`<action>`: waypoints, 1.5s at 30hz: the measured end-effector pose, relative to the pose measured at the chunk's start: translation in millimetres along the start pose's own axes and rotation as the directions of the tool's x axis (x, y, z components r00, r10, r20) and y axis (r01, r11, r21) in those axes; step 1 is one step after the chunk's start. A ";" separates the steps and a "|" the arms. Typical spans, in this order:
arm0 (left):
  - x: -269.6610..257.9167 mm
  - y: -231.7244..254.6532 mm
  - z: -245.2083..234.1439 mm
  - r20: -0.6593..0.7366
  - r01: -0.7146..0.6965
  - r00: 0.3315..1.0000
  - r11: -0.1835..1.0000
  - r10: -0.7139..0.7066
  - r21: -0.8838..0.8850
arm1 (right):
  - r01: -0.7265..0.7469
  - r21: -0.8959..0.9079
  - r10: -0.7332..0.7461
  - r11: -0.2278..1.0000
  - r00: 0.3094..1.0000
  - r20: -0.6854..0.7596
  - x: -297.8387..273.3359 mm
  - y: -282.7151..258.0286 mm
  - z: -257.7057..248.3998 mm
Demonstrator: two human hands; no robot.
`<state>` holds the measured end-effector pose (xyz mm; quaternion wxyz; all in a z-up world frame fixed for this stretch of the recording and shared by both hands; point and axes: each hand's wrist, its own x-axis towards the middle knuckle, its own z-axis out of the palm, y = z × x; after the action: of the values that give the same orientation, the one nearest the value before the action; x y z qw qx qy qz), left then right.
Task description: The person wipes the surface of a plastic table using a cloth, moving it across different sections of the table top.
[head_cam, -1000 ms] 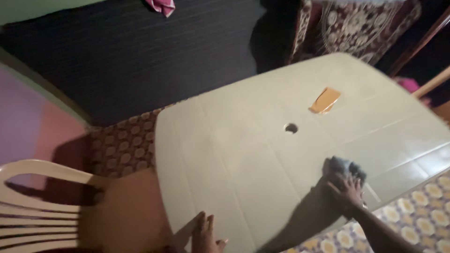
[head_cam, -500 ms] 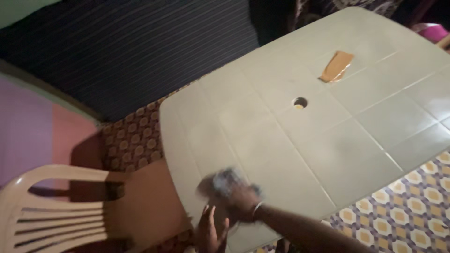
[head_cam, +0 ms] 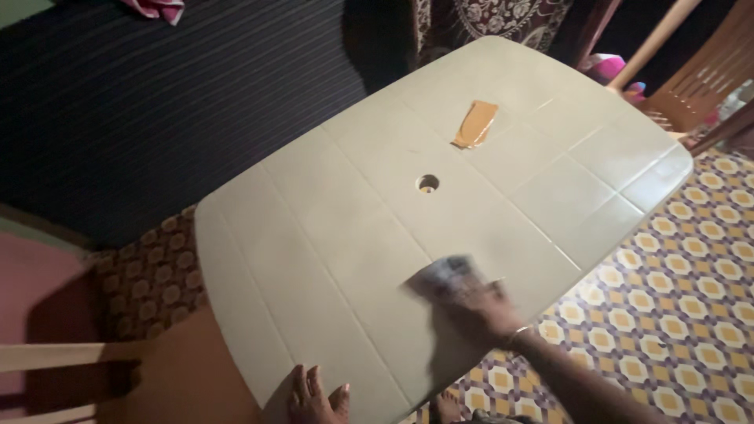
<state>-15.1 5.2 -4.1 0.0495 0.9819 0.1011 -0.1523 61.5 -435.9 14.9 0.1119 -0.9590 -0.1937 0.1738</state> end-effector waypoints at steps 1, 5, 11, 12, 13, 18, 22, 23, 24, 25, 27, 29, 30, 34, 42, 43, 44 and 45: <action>4.2 -0.9 7.5 -0.018 0.015 1.000 0.999 -0.016 -0.047 | -0.178 0.000 0.178 0.984 0.984 -0.032 -10.1 34.6 -2.7; 15.1 -12.4 24.5 -0.116 -0.108 0.988 0.991 0.099 -0.079 | -0.529 0.064 0.532 0.846 0.846 -0.042 -32.7 140.7 -12.5; 8.6 -33.6 18.5 0.034 -0.177 0.979 0.914 0.203 -0.364 | -0.501 0.270 0.564 0.822 0.653 -0.505 -19.3 116.8 22.5; 5.8 -37.7 19.0 0.033 -0.178 0.979 0.915 0.203 -0.362 | -0.642 0.257 0.688 0.722 0.628 -0.363 -18.2 92.6 36.6; 6.4 -39.9 18.3 -0.061 -0.302 0.952 0.891 0.300 -0.339 | -0.766 0.219 0.795 0.605 0.565 -0.219 -15.7 64.3 50.3; -13.6 -59.9 31.8 -0.291 -0.538 0.822 0.836 0.490 -0.112 | -0.318 0.082 0.320 0.944 0.947 -0.009 -30.5 -106.9 103.1; -57.4 -67.1 51.6 -0.531 -0.532 0.775 0.808 0.342 -0.255 | 0.129 0.120 -0.146 0.984 0.977 0.152 -26.2 -246.1 74.5; -67.9 -68.8 55.8 -0.355 -0.407 0.898 0.793 0.259 -0.452 | 0.162 0.114 -0.178 0.980 0.972 0.155 -26.0 -273.1 62.4; -79.1 -77.5 58.8 -0.152 -0.247 0.969 0.747 0.194 -0.618 | 0.140 0.093 -0.153 0.986 0.975 0.159 -22.6 -296.1 50.6; -89.0 -90.7 60.5 -0.162 -0.232 0.973 0.749 0.167 -0.621 | 0.118 0.072 -0.128 0.990 0.978 0.162 -21.2 -318.6 42.8; -100.6 -110.7 64.1 0.056 0.019 0.997 0.550 0.051 -0.835 | 0.193 0.037 -0.196 0.981 0.972 0.133 -10.7 -340.2 30.4; -106.8 -142.5 59.5 0.043 0.027 0.999 0.542 0.018 -0.840 | 0.253 0.003 -0.252 0.967 0.962 0.102 -7.5 -354.3 22.9; -115.1 -157.0 60.5 0.047 0.042 0.999 0.552 -0.005 -0.833 | 0.176 -0.014 -0.172 0.984 0.974 0.145 -6.9 -357.8 20.2; -130.5 -210.9 56.9 0.104 0.092 0.994 0.657 -0.020 -0.748 | 0.031 -0.037 -0.028 0.999 0.998 0.064 -15.2 -357.3 14.3; -84.4 -225.5 48.7 0.144 0.090 0.988 0.554 0.054 -0.828 | -0.517 0.016 0.516 0.856 0.851 -0.093 4.7 -219.4 21.4; -73.1 -218.0 50.0 0.145 0.084 0.987 0.554 0.066 -0.828 | -0.540 0.025 0.537 0.842 0.830 -0.151 17.1 -195.5 24.5; -61.0 -214.7 49.8 0.069 0.007 0.992 0.508 0.104 -0.862 | -0.556 0.036 0.551 0.830 0.809 -0.203 30.7 -179.0 29.0; -49.4 -213.3 48.7 -0.007 -0.071 0.990 0.456 0.139 -0.887 | -0.570 0.051 0.562 0.820 0.786 -0.256 43.5 -167.5 30.2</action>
<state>-120.8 197.7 -49.1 0.5634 0.8127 0.1029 -0.1070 32.1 -262.9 21.9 0.0653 -0.9886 0.1163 0.0693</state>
